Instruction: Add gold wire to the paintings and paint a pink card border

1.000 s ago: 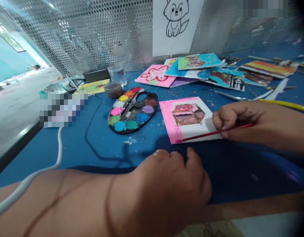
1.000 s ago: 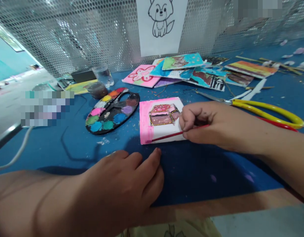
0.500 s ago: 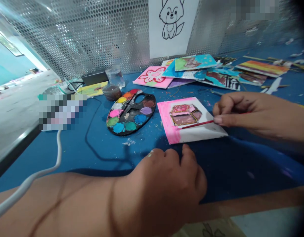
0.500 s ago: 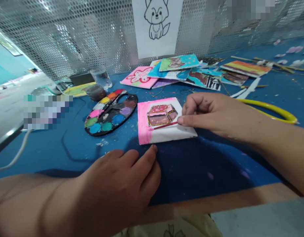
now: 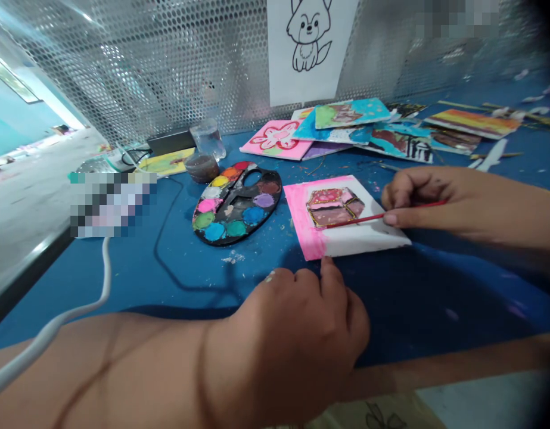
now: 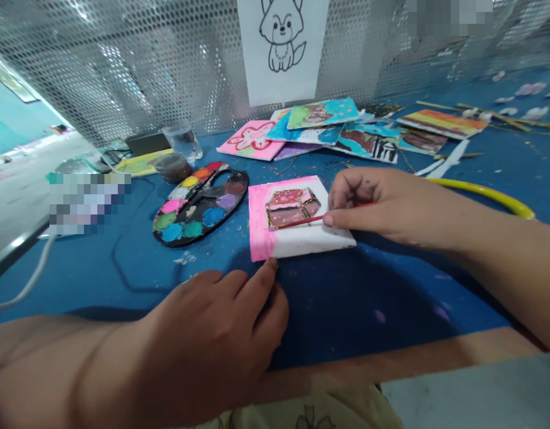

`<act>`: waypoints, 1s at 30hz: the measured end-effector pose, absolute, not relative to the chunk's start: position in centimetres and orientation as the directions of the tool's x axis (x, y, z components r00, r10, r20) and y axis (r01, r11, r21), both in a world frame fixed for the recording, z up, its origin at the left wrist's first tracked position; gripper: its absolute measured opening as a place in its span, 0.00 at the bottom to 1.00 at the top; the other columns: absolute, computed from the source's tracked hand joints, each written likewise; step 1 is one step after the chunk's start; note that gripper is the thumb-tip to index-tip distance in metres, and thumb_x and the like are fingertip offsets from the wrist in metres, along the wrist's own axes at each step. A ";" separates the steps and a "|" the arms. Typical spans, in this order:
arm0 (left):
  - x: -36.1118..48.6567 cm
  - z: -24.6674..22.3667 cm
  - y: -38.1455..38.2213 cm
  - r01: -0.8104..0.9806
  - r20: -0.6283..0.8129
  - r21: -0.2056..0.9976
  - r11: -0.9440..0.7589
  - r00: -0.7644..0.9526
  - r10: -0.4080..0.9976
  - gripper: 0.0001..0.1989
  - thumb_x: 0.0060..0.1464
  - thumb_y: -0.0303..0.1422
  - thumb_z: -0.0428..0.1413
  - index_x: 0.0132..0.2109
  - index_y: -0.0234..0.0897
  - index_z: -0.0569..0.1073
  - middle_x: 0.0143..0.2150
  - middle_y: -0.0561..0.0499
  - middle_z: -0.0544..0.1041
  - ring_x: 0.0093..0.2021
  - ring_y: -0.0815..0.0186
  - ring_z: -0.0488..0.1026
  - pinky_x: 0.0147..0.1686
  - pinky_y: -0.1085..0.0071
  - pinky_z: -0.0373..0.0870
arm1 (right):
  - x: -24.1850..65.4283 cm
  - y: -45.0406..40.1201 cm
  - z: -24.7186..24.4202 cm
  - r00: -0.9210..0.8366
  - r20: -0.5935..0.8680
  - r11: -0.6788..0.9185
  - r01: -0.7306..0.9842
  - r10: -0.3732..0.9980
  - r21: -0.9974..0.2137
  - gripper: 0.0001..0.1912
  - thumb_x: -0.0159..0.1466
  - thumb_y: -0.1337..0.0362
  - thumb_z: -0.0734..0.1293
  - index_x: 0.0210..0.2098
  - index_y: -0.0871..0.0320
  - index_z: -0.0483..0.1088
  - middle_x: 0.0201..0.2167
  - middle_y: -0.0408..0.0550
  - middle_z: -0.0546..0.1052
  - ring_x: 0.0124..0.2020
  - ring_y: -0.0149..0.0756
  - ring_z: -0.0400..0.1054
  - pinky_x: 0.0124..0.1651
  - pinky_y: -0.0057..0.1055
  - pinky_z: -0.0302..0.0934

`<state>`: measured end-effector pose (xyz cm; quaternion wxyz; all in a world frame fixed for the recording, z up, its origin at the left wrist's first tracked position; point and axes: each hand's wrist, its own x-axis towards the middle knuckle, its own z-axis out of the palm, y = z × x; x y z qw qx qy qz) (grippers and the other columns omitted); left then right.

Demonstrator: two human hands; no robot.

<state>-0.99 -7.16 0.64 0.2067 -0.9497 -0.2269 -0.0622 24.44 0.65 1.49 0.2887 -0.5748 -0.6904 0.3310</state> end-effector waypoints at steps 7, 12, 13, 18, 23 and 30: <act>-1.0 0.7 -7.1 0.446 0.209 -0.357 -0.821 0.894 0.396 0.16 0.60 0.39 0.57 0.47 0.33 0.80 0.51 0.33 0.80 0.25 0.60 0.73 0.17 0.66 0.69 | 24.3 0.5 1.6 -0.273 -0.077 0.110 0.608 0.959 -0.786 0.38 0.41 0.26 0.72 0.28 0.54 0.68 0.22 0.42 0.70 0.24 0.30 0.61 0.26 0.29 0.55; -0.9 0.6 -7.0 0.447 0.220 -0.351 -0.823 0.894 0.391 0.17 0.58 0.41 0.60 0.48 0.33 0.80 0.52 0.32 0.80 0.25 0.60 0.74 0.17 0.66 0.69 | 24.4 0.6 1.6 -0.250 -0.089 0.081 0.598 0.964 -0.798 0.37 0.40 0.26 0.72 0.26 0.54 0.66 0.20 0.43 0.69 0.23 0.31 0.60 0.23 0.28 0.51; -0.9 0.6 -7.0 0.446 0.221 -0.351 -0.823 0.894 0.390 0.18 0.58 0.42 0.60 0.48 0.33 0.80 0.52 0.32 0.80 0.25 0.60 0.74 0.17 0.66 0.69 | 24.4 0.6 1.6 -0.239 -0.089 0.078 0.610 0.967 -0.788 0.38 0.39 0.26 0.72 0.26 0.54 0.66 0.20 0.43 0.68 0.23 0.31 0.59 0.23 0.28 0.50; -1.0 0.5 -6.9 0.445 0.230 -0.357 -0.821 0.894 0.385 0.19 0.58 0.43 0.60 0.47 0.32 0.80 0.52 0.31 0.80 0.25 0.60 0.74 0.17 0.66 0.69 | 24.7 0.6 1.9 -0.204 -0.097 0.073 0.691 0.974 -0.719 0.40 0.37 0.23 0.70 0.23 0.54 0.64 0.19 0.43 0.67 0.21 0.31 0.58 0.22 0.30 0.50; -1.0 0.6 -7.1 0.444 0.225 -0.356 -0.823 0.895 0.385 0.18 0.58 0.41 0.59 0.48 0.32 0.80 0.52 0.31 0.79 0.25 0.60 0.74 0.18 0.65 0.69 | 24.8 0.5 2.0 -0.197 -0.119 0.051 0.692 0.973 -0.720 0.41 0.36 0.21 0.69 0.23 0.54 0.64 0.18 0.43 0.66 0.21 0.30 0.57 0.21 0.29 0.49; -1.0 0.5 -7.1 0.459 0.242 -0.352 -0.816 0.887 0.394 0.18 0.58 0.42 0.59 0.47 0.33 0.80 0.51 0.33 0.80 0.26 0.60 0.74 0.18 0.65 0.69 | 25.4 0.5 1.8 -0.248 -0.134 0.072 0.677 0.959 -0.733 0.40 0.38 0.23 0.70 0.22 0.54 0.64 0.17 0.42 0.65 0.20 0.28 0.55 0.21 0.28 0.49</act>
